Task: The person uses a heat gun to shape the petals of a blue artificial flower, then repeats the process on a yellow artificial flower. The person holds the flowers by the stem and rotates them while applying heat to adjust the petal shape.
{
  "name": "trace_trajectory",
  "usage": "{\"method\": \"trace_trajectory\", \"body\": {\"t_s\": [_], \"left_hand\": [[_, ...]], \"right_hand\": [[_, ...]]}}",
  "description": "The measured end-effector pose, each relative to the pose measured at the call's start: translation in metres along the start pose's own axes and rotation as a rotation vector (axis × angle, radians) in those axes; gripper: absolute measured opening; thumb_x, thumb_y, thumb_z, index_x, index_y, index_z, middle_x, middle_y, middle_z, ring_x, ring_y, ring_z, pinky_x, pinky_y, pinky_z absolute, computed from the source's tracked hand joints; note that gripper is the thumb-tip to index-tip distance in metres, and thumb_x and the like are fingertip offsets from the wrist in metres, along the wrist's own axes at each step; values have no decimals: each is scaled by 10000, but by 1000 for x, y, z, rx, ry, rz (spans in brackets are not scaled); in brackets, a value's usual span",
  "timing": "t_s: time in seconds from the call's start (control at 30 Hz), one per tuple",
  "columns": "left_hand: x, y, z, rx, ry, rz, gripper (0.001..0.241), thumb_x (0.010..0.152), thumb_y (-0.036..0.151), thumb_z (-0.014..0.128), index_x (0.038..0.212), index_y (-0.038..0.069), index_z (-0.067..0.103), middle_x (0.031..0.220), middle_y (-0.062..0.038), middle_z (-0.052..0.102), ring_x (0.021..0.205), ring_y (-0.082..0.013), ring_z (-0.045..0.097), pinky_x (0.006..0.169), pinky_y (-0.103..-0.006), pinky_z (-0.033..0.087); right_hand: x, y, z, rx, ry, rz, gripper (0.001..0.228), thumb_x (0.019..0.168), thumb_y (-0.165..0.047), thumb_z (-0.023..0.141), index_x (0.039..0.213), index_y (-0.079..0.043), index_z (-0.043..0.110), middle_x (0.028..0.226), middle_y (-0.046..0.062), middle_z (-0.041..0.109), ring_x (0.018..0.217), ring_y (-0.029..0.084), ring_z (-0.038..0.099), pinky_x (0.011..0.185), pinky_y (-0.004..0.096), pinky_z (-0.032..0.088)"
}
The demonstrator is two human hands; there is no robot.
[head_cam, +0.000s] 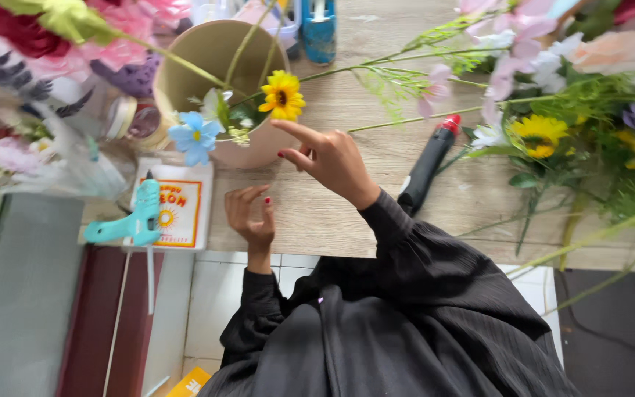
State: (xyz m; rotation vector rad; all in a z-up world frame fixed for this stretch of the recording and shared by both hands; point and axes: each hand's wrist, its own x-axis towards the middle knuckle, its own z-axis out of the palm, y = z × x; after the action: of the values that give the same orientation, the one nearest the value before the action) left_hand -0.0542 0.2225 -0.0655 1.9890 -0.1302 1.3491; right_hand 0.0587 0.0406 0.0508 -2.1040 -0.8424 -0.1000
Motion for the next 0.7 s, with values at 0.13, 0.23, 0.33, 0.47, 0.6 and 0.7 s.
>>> {"method": "trace_trajectory", "body": {"t_s": [0.13,0.23,0.33,0.47,0.6,0.7], "left_hand": [[-4,10,5,-28,-74,27,324,1050,389,712,1062,93,844,852,-52,702,758,-286,620,780,-419,492],[-1,29,25,-144,-113,-1,393,1016,424,715,1025,51,837,856,-61,717,777,-261,622,780,-393,498],[-2,48,52,-230,-145,62,410,1000,426,726,985,33,838,839,-77,725,757,-261,618,808,-413,503],[-7,70,97,-387,-182,147,389,976,428,745,943,57,857,809,-69,721,736,-261,621,817,-406,524],[-12,101,131,-483,-231,186,341,965,387,765,924,66,871,790,-63,720,713,-258,625,788,-397,537],[-6,129,142,-533,-296,187,321,983,366,759,946,68,872,808,-73,726,724,-272,634,776,-403,550]], "right_hand": [[-65,19,-57,-21,142,17,419,1007,-382,775,1414,-325,696,706,-41,765,630,226,712,678,347,593],[-121,52,-98,24,283,74,327,977,-343,834,1298,-330,778,682,-65,759,556,172,672,621,262,573],[-176,91,-133,45,412,261,238,1007,-336,802,1245,-340,803,660,-90,756,565,103,668,635,224,555],[-235,147,-169,-221,654,713,171,984,-277,808,1133,-360,819,726,-51,751,625,136,710,629,281,573],[-270,210,-173,-679,481,1002,77,965,-417,795,1010,-355,793,771,-98,754,714,191,756,669,381,629],[-265,218,-173,-725,473,1054,280,923,-342,879,1142,-186,802,983,65,762,790,311,788,695,490,655]]}}
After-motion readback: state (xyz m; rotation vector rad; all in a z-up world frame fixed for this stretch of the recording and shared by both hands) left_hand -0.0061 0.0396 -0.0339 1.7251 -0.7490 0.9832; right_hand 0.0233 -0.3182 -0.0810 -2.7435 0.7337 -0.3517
